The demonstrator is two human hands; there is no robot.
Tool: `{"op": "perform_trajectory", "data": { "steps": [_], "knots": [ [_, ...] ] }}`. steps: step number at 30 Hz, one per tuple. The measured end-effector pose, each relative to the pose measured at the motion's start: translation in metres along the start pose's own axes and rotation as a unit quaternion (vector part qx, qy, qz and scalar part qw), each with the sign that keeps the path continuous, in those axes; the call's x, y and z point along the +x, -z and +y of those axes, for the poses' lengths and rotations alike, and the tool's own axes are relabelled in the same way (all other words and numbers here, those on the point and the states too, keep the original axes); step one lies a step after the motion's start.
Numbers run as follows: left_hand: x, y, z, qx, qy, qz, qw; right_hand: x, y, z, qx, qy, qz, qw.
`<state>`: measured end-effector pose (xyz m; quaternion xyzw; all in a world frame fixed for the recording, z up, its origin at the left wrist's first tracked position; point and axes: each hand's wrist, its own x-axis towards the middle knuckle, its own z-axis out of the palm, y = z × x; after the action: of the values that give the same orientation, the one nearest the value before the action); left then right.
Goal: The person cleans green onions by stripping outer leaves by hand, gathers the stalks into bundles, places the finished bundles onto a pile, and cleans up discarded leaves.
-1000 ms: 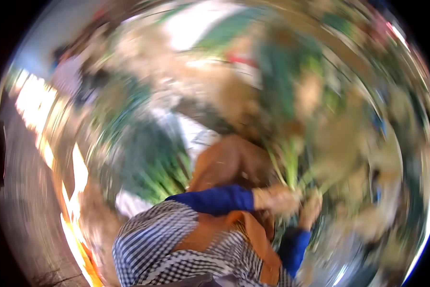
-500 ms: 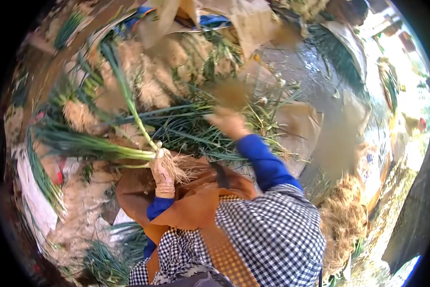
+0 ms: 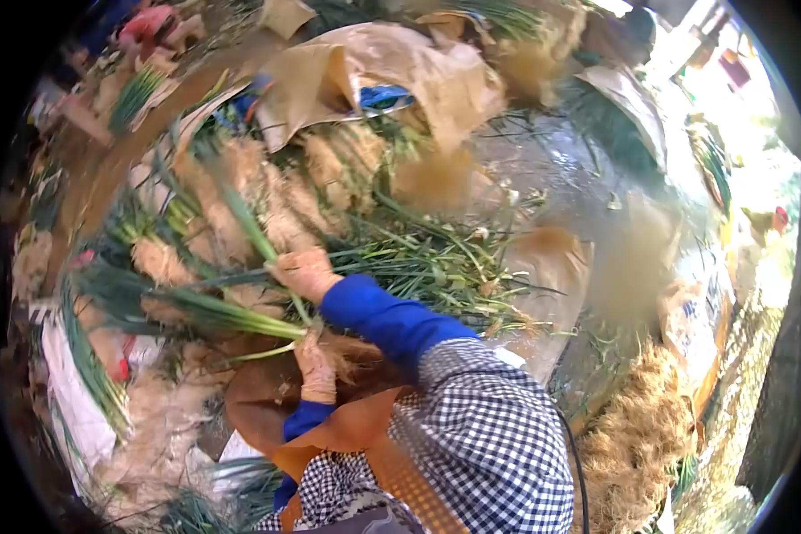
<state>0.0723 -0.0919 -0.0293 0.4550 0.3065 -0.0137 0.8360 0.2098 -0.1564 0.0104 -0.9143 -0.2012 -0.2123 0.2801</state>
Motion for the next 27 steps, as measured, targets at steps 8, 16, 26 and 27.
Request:
{"op": "perform_trajectory", "data": {
  "steps": [8,16,26,27],
  "knots": [
    [0.015,0.018,0.021,-0.128,-0.026,-0.039,0.991,-0.115,0.063,0.066,0.513,-0.186,-0.051,0.836],
    [0.003,0.024,0.026,-0.205,0.037,-0.068,0.976,-0.045,0.069,0.059,0.08,-0.095,-0.255,0.959],
    [-0.012,0.03,0.049,-0.316,0.06,-0.131,0.938,-0.031,-0.021,-0.033,0.333,-0.014,-0.18,0.926],
    [-0.014,0.029,0.053,-0.333,0.041,-0.179,0.925,-0.038,-0.012,-0.033,0.465,-0.1,-0.216,0.852]
  ]
}}
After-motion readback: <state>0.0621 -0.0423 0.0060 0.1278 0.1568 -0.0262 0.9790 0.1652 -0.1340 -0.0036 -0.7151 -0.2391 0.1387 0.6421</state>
